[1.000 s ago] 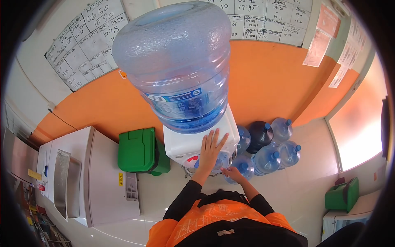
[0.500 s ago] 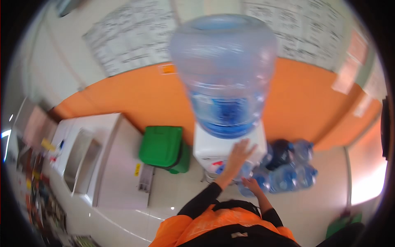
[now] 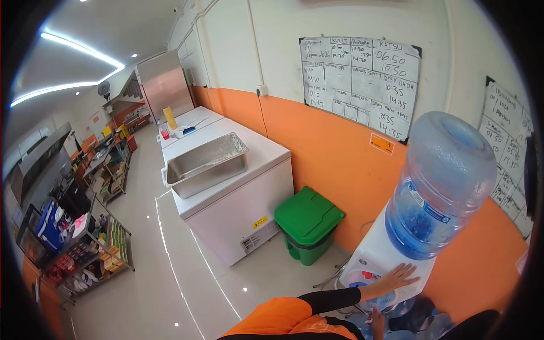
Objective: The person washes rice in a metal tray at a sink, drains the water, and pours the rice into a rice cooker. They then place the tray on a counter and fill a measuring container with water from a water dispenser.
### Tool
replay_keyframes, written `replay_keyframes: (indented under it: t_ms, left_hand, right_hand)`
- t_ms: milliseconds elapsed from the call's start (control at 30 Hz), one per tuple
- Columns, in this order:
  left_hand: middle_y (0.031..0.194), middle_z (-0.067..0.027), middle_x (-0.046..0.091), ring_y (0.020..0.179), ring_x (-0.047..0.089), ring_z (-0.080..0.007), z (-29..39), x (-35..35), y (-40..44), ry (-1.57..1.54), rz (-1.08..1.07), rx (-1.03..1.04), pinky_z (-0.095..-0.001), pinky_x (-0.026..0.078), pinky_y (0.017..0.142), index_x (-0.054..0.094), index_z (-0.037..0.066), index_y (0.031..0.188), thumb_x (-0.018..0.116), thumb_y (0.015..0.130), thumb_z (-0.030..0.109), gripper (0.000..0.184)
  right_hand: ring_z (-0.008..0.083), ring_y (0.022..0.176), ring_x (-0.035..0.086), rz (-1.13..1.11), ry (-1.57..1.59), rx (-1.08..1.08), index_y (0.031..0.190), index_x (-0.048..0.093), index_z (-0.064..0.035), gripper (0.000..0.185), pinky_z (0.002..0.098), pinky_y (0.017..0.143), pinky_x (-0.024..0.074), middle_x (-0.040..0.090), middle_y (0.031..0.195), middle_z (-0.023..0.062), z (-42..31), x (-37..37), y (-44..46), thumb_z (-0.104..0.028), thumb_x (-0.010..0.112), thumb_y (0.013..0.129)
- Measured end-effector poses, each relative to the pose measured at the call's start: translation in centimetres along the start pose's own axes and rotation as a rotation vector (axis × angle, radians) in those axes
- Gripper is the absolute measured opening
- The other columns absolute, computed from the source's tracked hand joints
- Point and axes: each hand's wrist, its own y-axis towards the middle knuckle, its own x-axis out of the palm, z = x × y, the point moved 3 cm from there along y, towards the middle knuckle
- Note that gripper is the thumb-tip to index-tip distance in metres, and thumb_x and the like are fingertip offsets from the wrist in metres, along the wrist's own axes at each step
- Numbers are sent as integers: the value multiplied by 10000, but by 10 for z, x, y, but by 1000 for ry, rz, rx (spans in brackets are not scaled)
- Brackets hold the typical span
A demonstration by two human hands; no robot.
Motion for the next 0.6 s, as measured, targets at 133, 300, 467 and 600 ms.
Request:
replay_keyframes:
  t_ms: [133,300,467,600]
  left_hand:
    - [1279,-159,339,1196,329,-276,-4,3,-3,-57,93,23,-409,263,998,254,156,1315,443,743,128,603]
    - [1181,-178,439,1090,434,-298,-7,-6,9,-351,87,45,-416,313,921,405,162,1238,421,750,124,490]
    - [1253,-130,371,1114,398,-282,-5,-16,11,-181,-60,20,-410,315,934,258,233,1332,616,610,65,823]
    - [1238,-112,370,1070,420,-264,-3,-12,11,-55,0,56,-395,327,921,249,229,1335,614,609,81,826]
  right_hand:
    - [117,485,506,34,43,1,721,544,-22,497,248,425,441,479,560,14,14,0,9,-512,505,793]
    - [140,796,518,-2,300,70,949,535,-77,389,348,628,463,499,825,2,29,0,12,-419,579,768]
    - [144,667,513,20,396,127,720,508,-79,265,363,655,474,487,689,32,12,1,3,-333,567,770]
    - [144,667,514,8,439,102,718,529,-62,262,335,645,492,490,699,33,9,3,-1,-319,557,762]
